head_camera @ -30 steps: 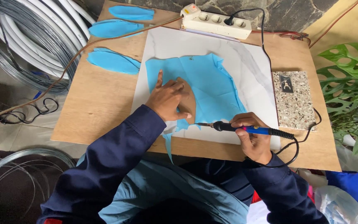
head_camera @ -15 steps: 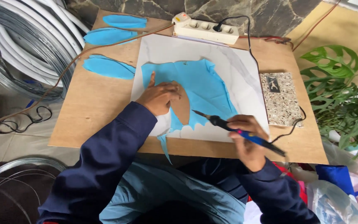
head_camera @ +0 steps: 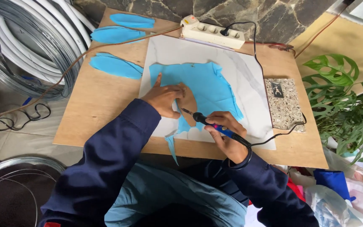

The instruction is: Using a heated tool to cut out specific shapes from a blue foam sheet using a cardboard template as a guide.

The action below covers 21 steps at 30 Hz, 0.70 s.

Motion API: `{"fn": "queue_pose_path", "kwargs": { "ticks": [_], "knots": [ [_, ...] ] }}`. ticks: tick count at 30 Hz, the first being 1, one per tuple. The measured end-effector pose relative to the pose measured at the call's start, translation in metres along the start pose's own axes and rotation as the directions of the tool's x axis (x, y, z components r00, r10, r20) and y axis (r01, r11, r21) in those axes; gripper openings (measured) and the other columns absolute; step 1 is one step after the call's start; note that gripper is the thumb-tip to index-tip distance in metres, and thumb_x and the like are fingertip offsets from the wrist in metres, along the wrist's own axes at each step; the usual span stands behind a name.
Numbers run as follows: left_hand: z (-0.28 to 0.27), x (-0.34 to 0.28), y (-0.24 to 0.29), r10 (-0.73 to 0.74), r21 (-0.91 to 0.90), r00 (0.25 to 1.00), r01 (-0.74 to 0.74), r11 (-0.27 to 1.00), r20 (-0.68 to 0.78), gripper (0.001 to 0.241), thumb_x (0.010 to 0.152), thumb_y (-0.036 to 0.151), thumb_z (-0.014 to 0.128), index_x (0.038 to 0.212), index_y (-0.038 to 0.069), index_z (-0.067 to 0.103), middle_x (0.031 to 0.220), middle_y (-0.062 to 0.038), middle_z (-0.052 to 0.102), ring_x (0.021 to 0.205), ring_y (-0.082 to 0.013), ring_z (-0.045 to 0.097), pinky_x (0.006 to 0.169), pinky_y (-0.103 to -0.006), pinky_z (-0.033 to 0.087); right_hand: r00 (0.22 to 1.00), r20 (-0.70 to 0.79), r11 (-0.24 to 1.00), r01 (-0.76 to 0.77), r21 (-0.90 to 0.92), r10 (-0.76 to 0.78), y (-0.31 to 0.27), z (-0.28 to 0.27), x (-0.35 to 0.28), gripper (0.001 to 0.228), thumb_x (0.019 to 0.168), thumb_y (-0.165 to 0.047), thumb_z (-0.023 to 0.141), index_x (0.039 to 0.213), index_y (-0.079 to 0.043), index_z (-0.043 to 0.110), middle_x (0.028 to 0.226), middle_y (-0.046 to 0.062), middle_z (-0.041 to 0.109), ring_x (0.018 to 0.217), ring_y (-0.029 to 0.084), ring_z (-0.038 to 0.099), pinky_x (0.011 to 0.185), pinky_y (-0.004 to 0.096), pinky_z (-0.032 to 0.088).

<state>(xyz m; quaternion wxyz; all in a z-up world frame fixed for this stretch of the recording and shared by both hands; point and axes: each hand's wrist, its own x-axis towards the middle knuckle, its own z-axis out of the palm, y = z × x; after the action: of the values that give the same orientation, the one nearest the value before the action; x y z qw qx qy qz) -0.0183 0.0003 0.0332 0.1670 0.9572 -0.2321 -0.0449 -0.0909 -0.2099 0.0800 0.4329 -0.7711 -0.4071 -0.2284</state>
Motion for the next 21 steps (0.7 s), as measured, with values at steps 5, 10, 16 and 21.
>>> {"fn": "queue_pose_path", "kwargs": {
  "ticks": [5,10,16,21],
  "knots": [
    [-0.006,-0.002,0.002,0.002,-0.012,0.999,-0.001,1.000,0.050,0.067,0.054,0.047,0.064,0.112,0.014,0.055,0.124,-0.002,0.052,0.120,-0.0215,0.043,0.104,-0.0604,-0.011,1.000,0.025,1.000,-0.007,0.008,0.007,0.000,0.005,0.001,0.013,0.078,-0.010,0.065,0.088,-0.001,0.062,0.084,0.013,0.062,0.074,0.031,0.064,0.056,0.034,0.051],
    [-0.003,-0.001,0.001,0.014,0.016,0.999,-0.015,1.000,0.044,0.067,0.057,0.048,0.065,0.113,0.014,0.055,0.124,-0.001,0.051,0.122,-0.0210,0.041,0.105,-0.0606,-0.010,0.999,0.033,1.000,0.002,-0.003,-0.002,0.001,0.010,-0.002,0.013,0.078,-0.010,0.064,0.088,-0.002,0.063,0.084,0.012,0.062,0.071,0.030,0.064,0.053,0.033,0.051],
    [-0.006,-0.002,0.003,0.025,0.022,0.998,-0.026,0.999,0.051,0.067,0.059,0.049,0.064,0.115,0.014,0.053,0.126,-0.001,0.050,0.124,-0.0206,0.038,0.105,-0.0610,-0.010,0.998,0.046,0.998,0.055,-0.041,-0.054,0.002,0.014,-0.004,0.011,0.079,-0.009,0.063,0.088,-0.002,0.063,0.085,0.011,0.062,0.071,0.029,0.064,0.052,0.033,0.052],
    [-0.002,0.001,-0.001,0.029,0.031,0.998,-0.031,0.999,0.056,0.069,0.059,0.051,0.065,0.116,0.014,0.052,0.129,-0.001,0.047,0.127,-0.0200,0.034,0.105,-0.0605,-0.011,0.996,0.070,0.997,0.062,-0.055,-0.058,-0.001,0.017,-0.004,0.012,0.078,-0.009,0.064,0.089,-0.003,0.063,0.086,0.011,0.062,0.073,0.031,0.065,0.054,0.034,0.052]
  ]
}}
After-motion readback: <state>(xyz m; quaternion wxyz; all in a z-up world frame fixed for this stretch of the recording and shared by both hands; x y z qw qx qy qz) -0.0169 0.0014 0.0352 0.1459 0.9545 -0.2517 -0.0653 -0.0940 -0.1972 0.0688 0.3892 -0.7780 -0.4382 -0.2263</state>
